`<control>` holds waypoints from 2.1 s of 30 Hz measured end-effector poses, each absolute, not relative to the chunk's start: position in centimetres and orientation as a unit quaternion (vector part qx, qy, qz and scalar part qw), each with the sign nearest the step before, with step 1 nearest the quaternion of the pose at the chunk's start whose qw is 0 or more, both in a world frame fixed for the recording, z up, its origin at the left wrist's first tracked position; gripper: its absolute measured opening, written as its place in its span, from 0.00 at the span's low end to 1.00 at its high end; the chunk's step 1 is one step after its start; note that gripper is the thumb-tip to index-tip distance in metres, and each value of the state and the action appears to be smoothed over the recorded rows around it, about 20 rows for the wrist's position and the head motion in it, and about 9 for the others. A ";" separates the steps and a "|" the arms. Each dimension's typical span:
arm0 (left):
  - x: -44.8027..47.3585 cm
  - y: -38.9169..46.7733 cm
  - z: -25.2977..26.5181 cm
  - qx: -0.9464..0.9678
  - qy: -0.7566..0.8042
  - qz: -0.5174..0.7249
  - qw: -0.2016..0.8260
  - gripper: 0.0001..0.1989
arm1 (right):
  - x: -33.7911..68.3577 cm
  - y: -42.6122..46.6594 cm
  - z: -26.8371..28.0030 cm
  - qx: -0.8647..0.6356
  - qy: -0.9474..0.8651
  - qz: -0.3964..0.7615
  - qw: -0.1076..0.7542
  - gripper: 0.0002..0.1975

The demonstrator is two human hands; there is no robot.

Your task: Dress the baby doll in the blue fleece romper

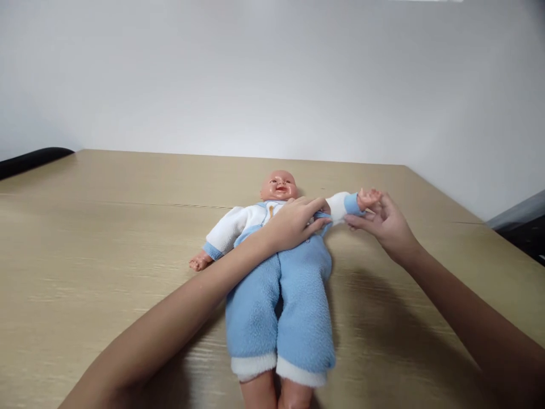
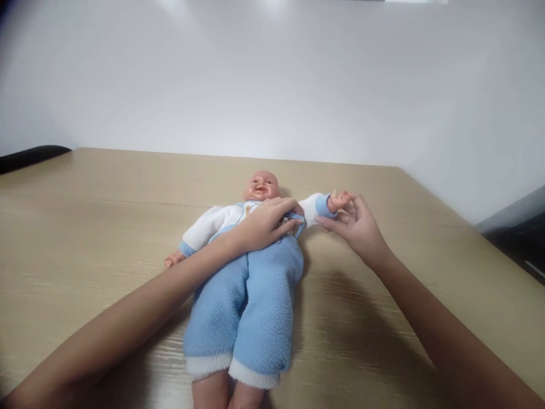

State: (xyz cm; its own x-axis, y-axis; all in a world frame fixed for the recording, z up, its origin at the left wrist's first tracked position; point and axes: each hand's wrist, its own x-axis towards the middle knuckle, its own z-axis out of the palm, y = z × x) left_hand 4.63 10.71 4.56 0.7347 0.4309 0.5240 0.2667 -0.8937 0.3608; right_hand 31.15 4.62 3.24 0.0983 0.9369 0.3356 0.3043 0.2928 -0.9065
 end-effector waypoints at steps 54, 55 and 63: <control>0.3 12.5 6.6 0.891 0.134 0.208 0.381 0.09 | 23.8 3.2 -1.0 -0.397 -0.743 -0.018 0.538 0.10; 0.4 12.5 6.5 0.892 0.136 0.219 0.370 0.10 | 23.8 3.1 -1.0 -0.404 -0.742 -0.023 0.534 0.10; 1.4 12.1 5.5 0.868 0.190 0.327 0.322 0.15 | 23.0 2.3 -0.6 -0.454 -0.717 0.003 0.528 0.08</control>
State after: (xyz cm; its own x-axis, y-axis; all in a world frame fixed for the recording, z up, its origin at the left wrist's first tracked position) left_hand 1.44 12.05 5.45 0.7142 0.5397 0.4457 0.1190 -0.7211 0.6825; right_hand 22.96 2.27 -0.59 -0.0294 0.6550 0.7551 0.6477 0.5879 -0.4847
